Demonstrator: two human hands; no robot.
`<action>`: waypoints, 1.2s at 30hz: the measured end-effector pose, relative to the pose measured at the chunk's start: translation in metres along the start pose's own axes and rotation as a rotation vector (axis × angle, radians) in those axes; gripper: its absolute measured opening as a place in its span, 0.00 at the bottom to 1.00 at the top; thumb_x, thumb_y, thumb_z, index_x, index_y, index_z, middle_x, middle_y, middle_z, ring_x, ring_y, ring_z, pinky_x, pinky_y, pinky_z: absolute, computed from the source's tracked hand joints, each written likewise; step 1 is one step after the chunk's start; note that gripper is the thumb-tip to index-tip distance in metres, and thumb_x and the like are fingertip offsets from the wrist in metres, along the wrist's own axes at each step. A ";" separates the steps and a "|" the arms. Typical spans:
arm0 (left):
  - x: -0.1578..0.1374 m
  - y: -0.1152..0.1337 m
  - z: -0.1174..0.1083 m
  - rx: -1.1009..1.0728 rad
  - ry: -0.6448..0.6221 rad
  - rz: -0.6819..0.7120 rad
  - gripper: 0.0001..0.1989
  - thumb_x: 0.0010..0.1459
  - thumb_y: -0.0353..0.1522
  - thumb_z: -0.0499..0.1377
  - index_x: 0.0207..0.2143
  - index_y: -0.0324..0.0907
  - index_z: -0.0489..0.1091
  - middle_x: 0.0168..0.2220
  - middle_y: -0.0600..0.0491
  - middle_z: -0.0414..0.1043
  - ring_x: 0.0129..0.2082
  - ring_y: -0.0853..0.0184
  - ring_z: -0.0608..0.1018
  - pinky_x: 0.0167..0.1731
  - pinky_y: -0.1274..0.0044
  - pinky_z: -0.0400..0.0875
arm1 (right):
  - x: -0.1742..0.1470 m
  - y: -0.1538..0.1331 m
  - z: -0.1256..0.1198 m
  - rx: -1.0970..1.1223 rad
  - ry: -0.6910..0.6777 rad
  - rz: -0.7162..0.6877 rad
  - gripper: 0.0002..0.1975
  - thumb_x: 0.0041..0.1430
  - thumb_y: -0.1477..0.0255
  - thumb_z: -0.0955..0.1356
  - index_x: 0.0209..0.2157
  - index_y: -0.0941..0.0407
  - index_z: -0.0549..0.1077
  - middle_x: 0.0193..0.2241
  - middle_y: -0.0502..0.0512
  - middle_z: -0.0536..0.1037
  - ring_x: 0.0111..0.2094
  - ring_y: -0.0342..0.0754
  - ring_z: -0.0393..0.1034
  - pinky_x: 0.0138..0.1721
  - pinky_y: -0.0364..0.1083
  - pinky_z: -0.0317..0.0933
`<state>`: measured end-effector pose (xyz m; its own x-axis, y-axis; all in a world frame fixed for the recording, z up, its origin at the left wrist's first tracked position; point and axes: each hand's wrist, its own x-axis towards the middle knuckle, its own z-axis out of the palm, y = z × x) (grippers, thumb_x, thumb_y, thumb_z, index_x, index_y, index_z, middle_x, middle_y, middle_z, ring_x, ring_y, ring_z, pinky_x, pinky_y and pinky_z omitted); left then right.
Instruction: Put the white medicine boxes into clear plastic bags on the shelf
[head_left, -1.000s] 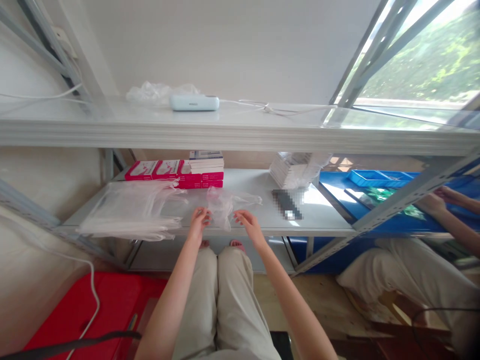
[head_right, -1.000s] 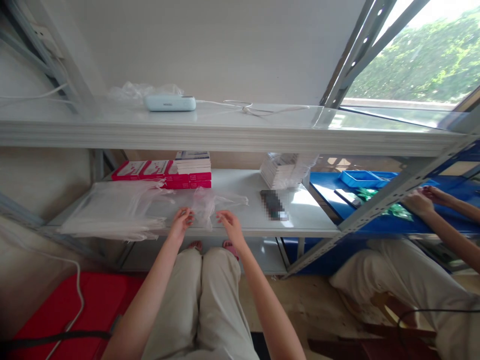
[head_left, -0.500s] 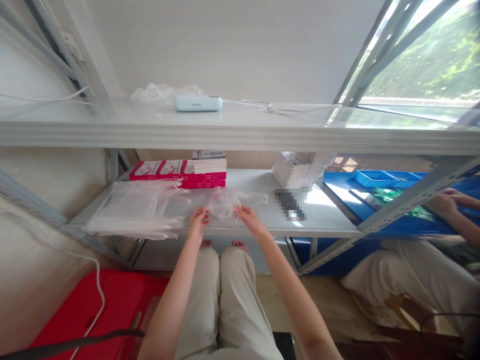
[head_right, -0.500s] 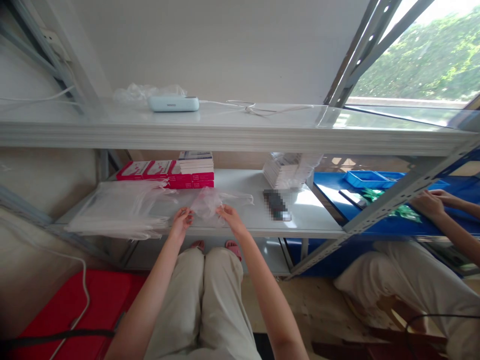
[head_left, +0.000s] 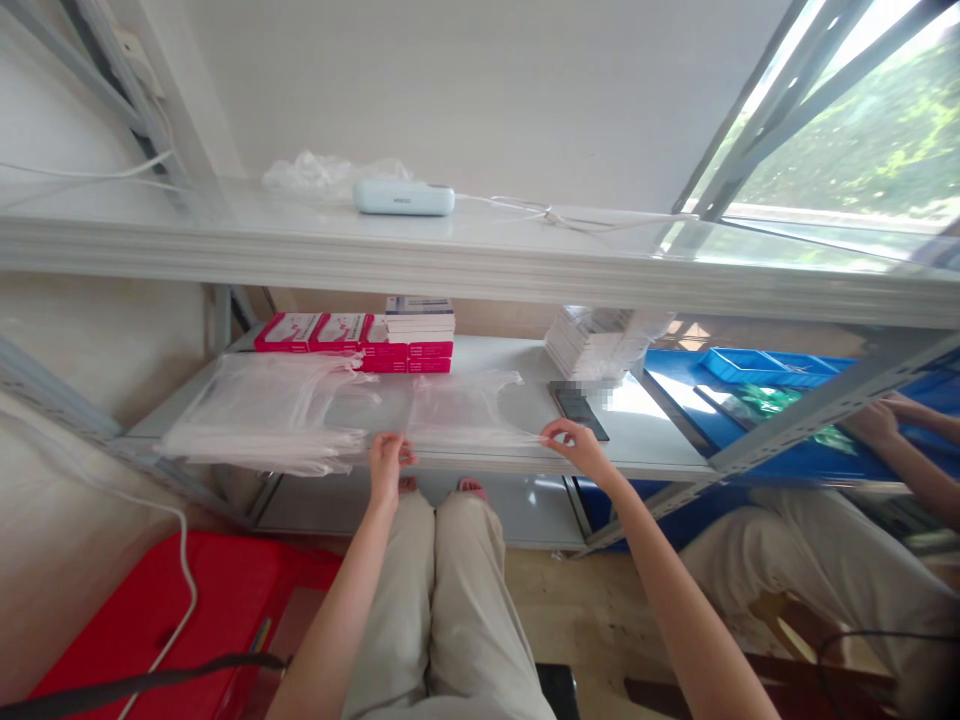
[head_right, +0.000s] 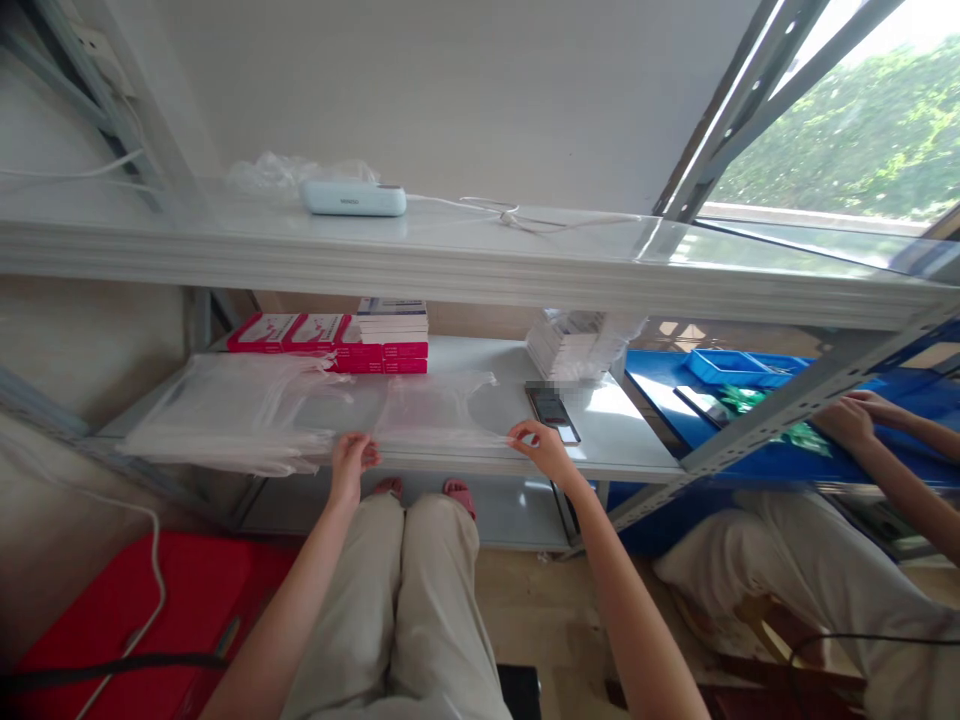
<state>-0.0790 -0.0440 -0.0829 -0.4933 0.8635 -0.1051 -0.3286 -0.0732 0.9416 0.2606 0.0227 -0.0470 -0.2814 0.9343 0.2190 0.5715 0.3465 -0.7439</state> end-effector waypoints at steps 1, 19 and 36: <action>-0.004 -0.002 0.000 0.011 -0.005 0.018 0.19 0.41 0.41 0.64 0.30 0.43 0.59 0.22 0.58 0.70 0.17 0.74 0.70 0.21 0.79 0.69 | -0.004 0.004 0.000 -0.018 -0.025 0.009 0.14 0.50 0.57 0.67 0.28 0.54 0.74 0.30 0.57 0.78 0.32 0.51 0.70 0.33 0.48 0.61; -0.046 -0.029 0.012 -0.013 0.055 -0.013 0.30 0.41 0.47 0.64 0.39 0.45 0.50 0.23 0.60 0.70 0.14 0.71 0.72 0.18 0.77 0.70 | 0.114 -0.089 0.048 -0.049 -0.144 -0.266 0.14 0.47 0.67 0.72 0.38 0.53 0.76 0.40 0.52 0.77 0.44 0.49 0.68 0.46 0.48 0.58; -0.052 -0.034 -0.027 0.071 -0.070 -0.125 0.23 0.44 0.50 0.62 0.32 0.43 0.64 0.24 0.51 0.74 0.18 0.68 0.73 0.18 0.75 0.70 | 0.098 -0.020 0.020 -0.350 -0.292 -0.190 0.15 0.41 0.69 0.75 0.36 0.49 0.78 0.44 0.54 0.75 0.49 0.57 0.65 0.51 0.55 0.54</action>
<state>-0.0642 -0.0997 -0.1181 -0.3935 0.8967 -0.2026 -0.3249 0.0705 0.9431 0.2065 0.1060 -0.0233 -0.5813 0.8067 0.1066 0.7000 0.5626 -0.4399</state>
